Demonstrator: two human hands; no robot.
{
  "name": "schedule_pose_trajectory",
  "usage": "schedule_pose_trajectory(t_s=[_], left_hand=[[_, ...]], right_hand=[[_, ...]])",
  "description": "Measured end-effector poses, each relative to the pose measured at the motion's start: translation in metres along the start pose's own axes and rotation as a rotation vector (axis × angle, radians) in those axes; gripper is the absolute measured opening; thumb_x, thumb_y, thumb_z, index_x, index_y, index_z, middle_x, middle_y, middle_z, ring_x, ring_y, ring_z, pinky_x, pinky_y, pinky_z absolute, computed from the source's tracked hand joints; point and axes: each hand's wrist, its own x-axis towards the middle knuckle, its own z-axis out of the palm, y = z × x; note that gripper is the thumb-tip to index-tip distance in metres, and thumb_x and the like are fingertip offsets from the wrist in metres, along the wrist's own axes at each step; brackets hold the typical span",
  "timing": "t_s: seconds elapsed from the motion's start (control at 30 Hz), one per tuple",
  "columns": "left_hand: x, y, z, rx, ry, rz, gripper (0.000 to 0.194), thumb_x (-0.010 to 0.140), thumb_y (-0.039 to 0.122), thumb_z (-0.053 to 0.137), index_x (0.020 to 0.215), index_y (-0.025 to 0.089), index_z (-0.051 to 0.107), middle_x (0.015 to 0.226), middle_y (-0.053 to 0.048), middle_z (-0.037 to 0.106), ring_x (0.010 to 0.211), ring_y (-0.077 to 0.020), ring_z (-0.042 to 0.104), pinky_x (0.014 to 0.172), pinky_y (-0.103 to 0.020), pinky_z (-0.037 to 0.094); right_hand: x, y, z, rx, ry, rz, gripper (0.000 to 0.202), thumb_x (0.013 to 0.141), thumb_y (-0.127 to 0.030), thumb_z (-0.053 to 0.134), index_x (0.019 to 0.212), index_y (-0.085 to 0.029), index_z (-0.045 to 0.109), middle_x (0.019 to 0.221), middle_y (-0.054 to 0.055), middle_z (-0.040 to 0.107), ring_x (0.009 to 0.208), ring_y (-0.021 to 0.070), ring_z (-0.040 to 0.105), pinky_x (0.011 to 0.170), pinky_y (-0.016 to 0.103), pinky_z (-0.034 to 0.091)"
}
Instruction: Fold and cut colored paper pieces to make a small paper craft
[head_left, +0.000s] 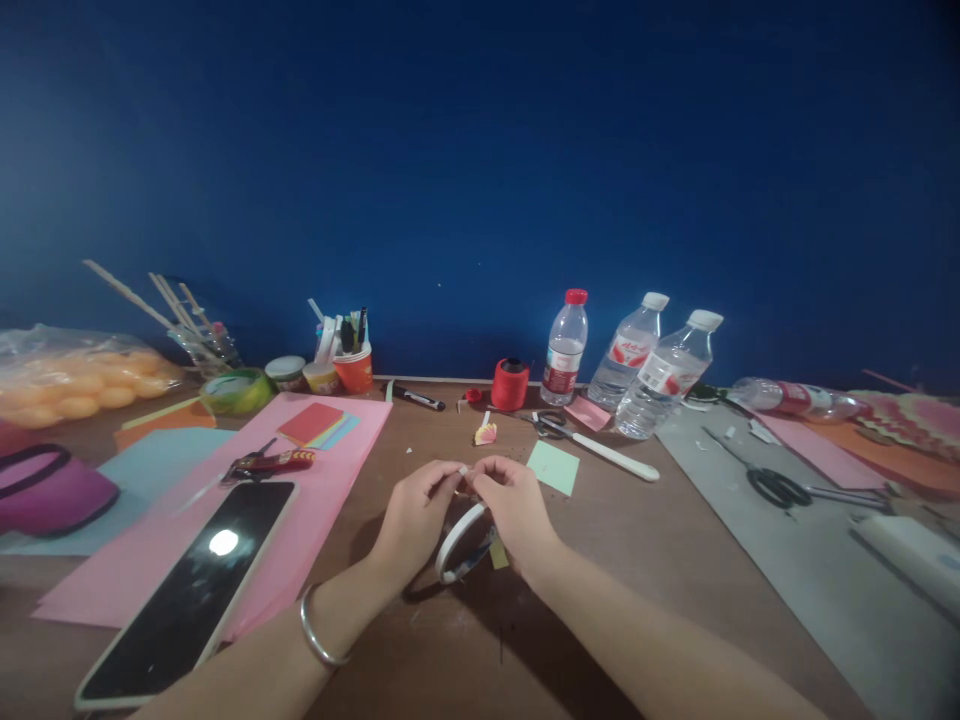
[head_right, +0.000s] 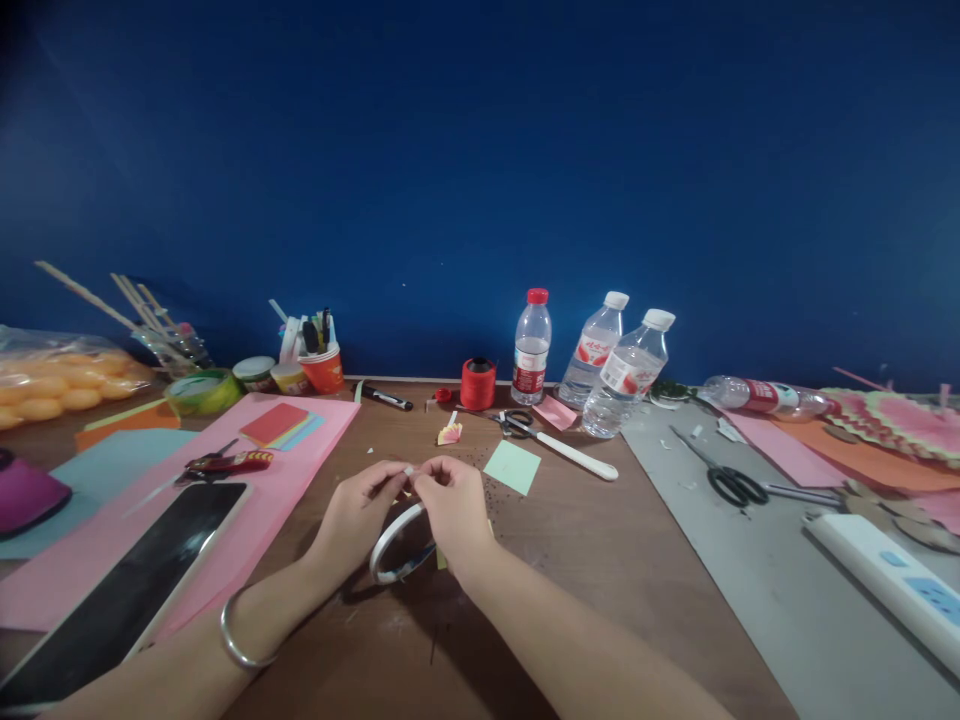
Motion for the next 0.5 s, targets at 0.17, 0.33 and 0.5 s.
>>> schedule_pose_trajectory(t_s=[0.17, 0.33, 0.5], left_hand=[[-0.0001, -0.0023, 0.0006, -0.001, -0.001, 0.0, 0.018, 0.08, 0.024, 0.045, 0.078, 0.021, 0.063, 0.079, 0.002, 0.066, 0.074, -0.0134, 0.059, 0.067, -0.021, 0.042], [0.0005, -0.0037, 0.0014, -0.005, 0.003, 0.001, 0.018, 0.08, 0.024, 0.045, 0.077, 0.021, 0.063, 0.079, 0.002, 0.066, 0.074, -0.0134, 0.059, 0.066, -0.021, 0.042], [0.0003, -0.0019, 0.0012, 0.014, 0.003, 0.001, 0.019, 0.08, 0.023, 0.045, 0.076, 0.021, 0.063, 0.078, 0.001, 0.066, 0.074, -0.0138, 0.058, 0.067, -0.021, 0.042]], right_hand=[[0.0003, -0.0004, -0.0001, -0.019, -0.005, -0.016, 0.01, 0.066, -0.024, 0.055, 0.062, -0.016, 0.051, 0.058, -0.003, 0.051, 0.054, 0.0097, 0.043, 0.051, 0.021, 0.031], [0.0008, -0.0001, -0.0006, -0.014, -0.012, -0.024, 0.009, 0.066, -0.024, 0.054, 0.062, -0.016, 0.051, 0.059, -0.002, 0.052, 0.055, 0.0102, 0.044, 0.051, 0.021, 0.031], [0.0007, 0.0012, -0.0005, -0.022, 0.003, -0.023, 0.008, 0.064, -0.023, 0.054, 0.062, -0.016, 0.052, 0.058, -0.003, 0.051, 0.055, 0.0098, 0.043, 0.051, 0.021, 0.031]])
